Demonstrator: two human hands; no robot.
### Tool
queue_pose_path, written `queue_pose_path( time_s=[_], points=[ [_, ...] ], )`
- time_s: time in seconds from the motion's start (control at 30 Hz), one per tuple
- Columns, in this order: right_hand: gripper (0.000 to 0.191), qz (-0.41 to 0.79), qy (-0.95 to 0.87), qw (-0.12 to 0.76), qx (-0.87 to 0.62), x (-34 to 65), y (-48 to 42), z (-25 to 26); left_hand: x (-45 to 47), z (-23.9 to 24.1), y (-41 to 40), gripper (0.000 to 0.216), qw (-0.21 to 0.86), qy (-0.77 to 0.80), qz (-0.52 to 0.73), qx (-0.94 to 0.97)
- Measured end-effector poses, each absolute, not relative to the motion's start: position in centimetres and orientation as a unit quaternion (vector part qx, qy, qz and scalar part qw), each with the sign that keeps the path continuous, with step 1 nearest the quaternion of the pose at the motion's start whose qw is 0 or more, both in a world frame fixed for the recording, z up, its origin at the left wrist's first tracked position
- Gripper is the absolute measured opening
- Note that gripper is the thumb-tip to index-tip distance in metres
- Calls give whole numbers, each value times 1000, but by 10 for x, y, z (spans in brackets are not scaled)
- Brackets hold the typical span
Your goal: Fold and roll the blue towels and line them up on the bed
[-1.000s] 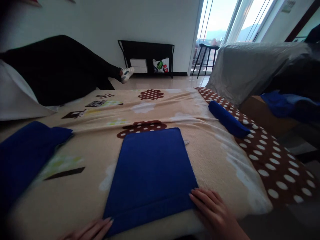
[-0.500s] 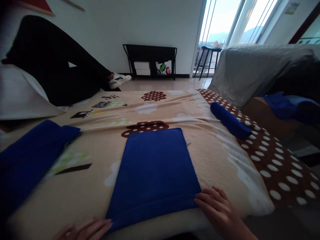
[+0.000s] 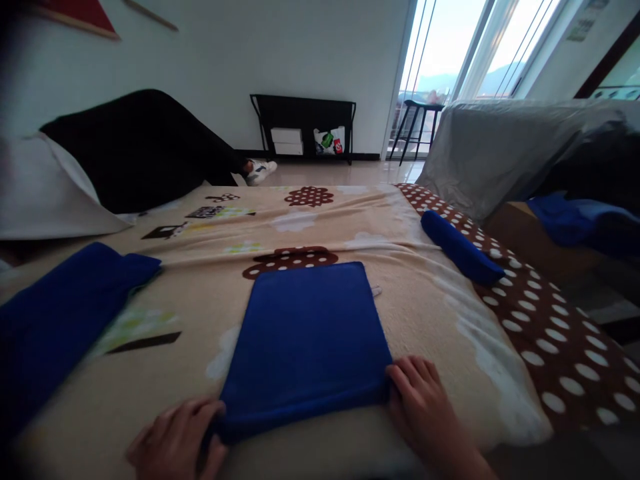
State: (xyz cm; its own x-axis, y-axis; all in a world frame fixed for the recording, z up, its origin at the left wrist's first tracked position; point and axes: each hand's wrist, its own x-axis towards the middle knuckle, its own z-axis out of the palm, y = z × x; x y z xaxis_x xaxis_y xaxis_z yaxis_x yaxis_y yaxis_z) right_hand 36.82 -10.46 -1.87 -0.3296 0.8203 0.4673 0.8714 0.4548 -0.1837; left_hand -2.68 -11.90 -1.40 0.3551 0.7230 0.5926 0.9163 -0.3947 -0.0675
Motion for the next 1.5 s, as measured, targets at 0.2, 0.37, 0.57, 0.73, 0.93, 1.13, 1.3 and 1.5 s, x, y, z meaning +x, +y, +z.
queue_pose_path(
  time_s=[0.2,0.37,0.57,0.73,0.93,1.13,1.3,1.5],
  points=[
    [29,-143,-795,368,-460,300,-108,-29,61,-25,-113,25,214,-483,-334,-781],
    [39,-93,-862,281,-411,323,-117,-29,47,-31,-116,35,142,-398,-324,-847],
    [48,-121,-850,254,-446,331,-122,-22,33,-26,-123,45,212,-380,-248,-866],
    [55,-131,-883,172,-417,290,-107,-14,65,-21,-107,47,200,-399,-200,-872],
    [65,-154,-836,151,-505,354,-105,-33,-6,-27,-114,55,211,-495,-168,-826],
    [60,-100,-867,170,-457,290,-100,-13,55,-11,-95,50,213,-460,-188,-841],
    [62,-21,-852,133,-505,306,-66,-17,30,-19,-66,52,154,-491,-137,-846],
    [58,-76,-828,157,-532,377,-86,-27,-33,-19,-94,48,229,-505,-213,-804]
  ],
)
